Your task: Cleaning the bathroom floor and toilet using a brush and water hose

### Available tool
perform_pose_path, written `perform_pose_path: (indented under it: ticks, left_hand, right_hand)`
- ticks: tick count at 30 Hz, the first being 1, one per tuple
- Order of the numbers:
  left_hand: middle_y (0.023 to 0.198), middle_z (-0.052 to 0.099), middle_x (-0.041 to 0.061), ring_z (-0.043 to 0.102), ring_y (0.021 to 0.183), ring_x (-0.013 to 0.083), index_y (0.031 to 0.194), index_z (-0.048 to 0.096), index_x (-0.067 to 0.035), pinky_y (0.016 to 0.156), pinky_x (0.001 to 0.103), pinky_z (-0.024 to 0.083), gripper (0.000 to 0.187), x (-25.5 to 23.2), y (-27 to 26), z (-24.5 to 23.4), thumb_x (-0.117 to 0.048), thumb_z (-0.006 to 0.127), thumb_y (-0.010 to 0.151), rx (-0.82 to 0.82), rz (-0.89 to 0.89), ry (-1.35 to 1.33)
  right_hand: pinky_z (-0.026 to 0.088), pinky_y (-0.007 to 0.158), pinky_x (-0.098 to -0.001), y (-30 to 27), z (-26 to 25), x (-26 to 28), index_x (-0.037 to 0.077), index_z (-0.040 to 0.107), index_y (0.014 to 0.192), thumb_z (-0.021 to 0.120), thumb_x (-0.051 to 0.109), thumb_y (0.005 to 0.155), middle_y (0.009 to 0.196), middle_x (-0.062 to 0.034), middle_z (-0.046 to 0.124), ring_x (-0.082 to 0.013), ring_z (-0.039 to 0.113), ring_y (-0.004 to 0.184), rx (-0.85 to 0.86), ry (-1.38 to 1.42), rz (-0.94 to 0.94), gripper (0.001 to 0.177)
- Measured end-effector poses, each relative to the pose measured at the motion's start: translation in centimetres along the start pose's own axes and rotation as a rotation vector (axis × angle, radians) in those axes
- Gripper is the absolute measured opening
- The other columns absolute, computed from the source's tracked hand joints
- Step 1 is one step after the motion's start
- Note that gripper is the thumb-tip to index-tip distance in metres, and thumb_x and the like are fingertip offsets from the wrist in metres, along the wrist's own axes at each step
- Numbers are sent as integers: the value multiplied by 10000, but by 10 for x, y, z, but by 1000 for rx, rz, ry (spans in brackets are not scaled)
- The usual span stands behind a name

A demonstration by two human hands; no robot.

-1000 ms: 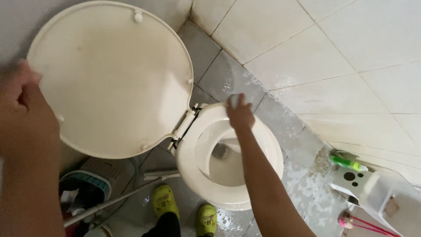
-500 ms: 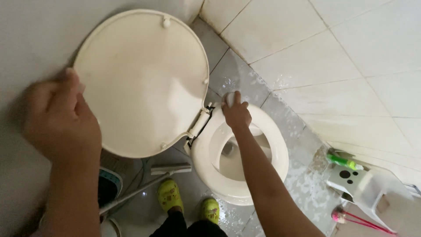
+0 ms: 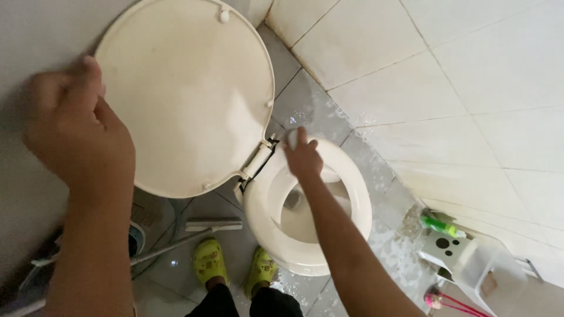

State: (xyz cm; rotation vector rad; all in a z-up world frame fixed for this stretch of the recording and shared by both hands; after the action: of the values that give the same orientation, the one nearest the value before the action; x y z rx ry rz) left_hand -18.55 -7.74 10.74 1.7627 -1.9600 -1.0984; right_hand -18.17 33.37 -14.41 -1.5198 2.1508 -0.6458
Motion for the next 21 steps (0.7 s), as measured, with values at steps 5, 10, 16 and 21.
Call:
perform_pose_path:
  ticks: [5, 10, 16, 21]
  left_hand:
    - [1155, 703, 150, 749, 858, 333, 1350, 813, 27, 682, 395, 553, 379, 2, 4, -3, 219, 831, 1023, -18, 11, 17]
    - [1171, 687, 112, 672, 996, 282, 1212, 813, -31, 833, 358, 544, 400, 20, -7, 16, 110, 858, 841, 1, 62, 201]
    - [1052, 720, -31, 672, 917, 130, 1232, 843, -232, 701, 275, 472, 328, 39, -15, 44, -89, 704, 972, -73, 133, 414]
    - [1294, 545, 21, 611, 1068, 186, 1363, 540, -245, 721, 412, 475, 498, 94, -86, 141, -403, 747, 938, 621, 102, 1112]
  right_hand:
    - [618, 701, -581, -72, 59, 31, 222, 139, 1535, 484, 535, 1012, 1237, -269, 479, -501, 670, 900, -37, 435, 22, 700]
    - [594, 558, -527, -137, 87, 56, 288, 416, 1454, 685, 377, 957, 1190, -189, 503, -437, 664, 771, 4, 197, -433, 572]
    - [595, 523, -492, -169, 160, -17, 333, 345, 1494, 595, 579, 969, 1219, -186, 482, -368, 657, 782, 123, -69, -576, 631]
    - [630, 508, -476, -178, 167, -136, 299, 362, 1445, 605, 512, 988, 1167, -198, 517, -348, 679, 742, 175, -60, -470, 560]
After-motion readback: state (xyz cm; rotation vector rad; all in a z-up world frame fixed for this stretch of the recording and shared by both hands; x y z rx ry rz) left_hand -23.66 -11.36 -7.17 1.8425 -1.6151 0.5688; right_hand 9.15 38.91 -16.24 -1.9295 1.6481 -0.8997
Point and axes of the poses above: each hand's wrist, its own y-axis towards the middle knuckle, its own z-axis out of the palm, x = y × z, the point moved 10 cm from there along y, towards the middle knuckle
